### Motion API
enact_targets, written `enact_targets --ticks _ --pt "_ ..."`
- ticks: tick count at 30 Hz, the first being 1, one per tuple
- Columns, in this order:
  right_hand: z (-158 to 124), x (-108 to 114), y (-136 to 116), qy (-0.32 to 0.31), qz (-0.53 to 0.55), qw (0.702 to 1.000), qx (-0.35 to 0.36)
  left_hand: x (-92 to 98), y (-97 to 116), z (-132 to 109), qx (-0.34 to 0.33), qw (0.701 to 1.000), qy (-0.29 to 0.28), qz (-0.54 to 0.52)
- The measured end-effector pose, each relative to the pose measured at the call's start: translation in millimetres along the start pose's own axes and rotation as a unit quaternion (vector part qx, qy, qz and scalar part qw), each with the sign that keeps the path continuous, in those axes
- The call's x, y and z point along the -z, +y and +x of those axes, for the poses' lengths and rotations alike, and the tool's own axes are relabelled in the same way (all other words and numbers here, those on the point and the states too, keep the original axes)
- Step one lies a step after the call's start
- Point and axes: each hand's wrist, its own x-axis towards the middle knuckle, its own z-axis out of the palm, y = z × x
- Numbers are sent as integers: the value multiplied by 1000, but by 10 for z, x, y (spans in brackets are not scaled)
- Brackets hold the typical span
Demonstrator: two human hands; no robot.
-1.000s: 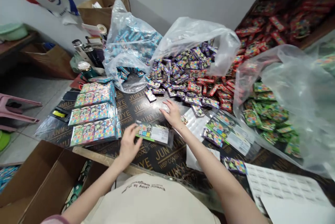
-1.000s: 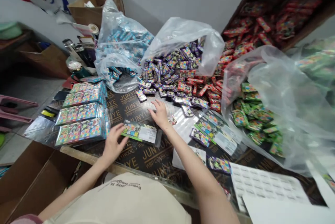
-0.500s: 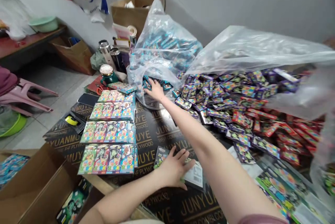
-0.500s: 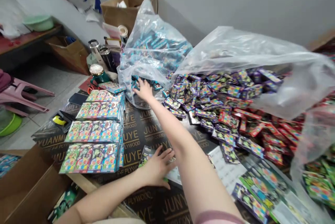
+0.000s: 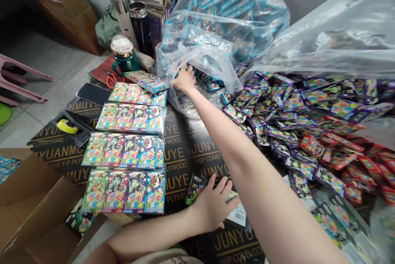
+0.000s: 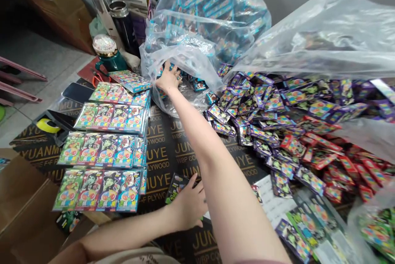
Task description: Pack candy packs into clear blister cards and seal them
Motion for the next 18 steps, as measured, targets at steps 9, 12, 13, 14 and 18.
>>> enact_targets --ticks 9,12,13,14,18 --pt "-258 231 157 -23 -99 995 11 18 25 -2 7 1000 -15 -6" --pt "-535 536 352 -22 -148 988 36 32 27 -16 8 1000 -16 -7" --pt "-675 654 437 -24 -158 986 49 38 30 -20 8 1000 -12 -10" --pt "-838 774 532 -24 -165 984 65 46 34 -23 9 1000 -7 -14" --pt "-1610 1179 1021 -63 -171 977 114 113 70 -46 7 999 -9 -44"
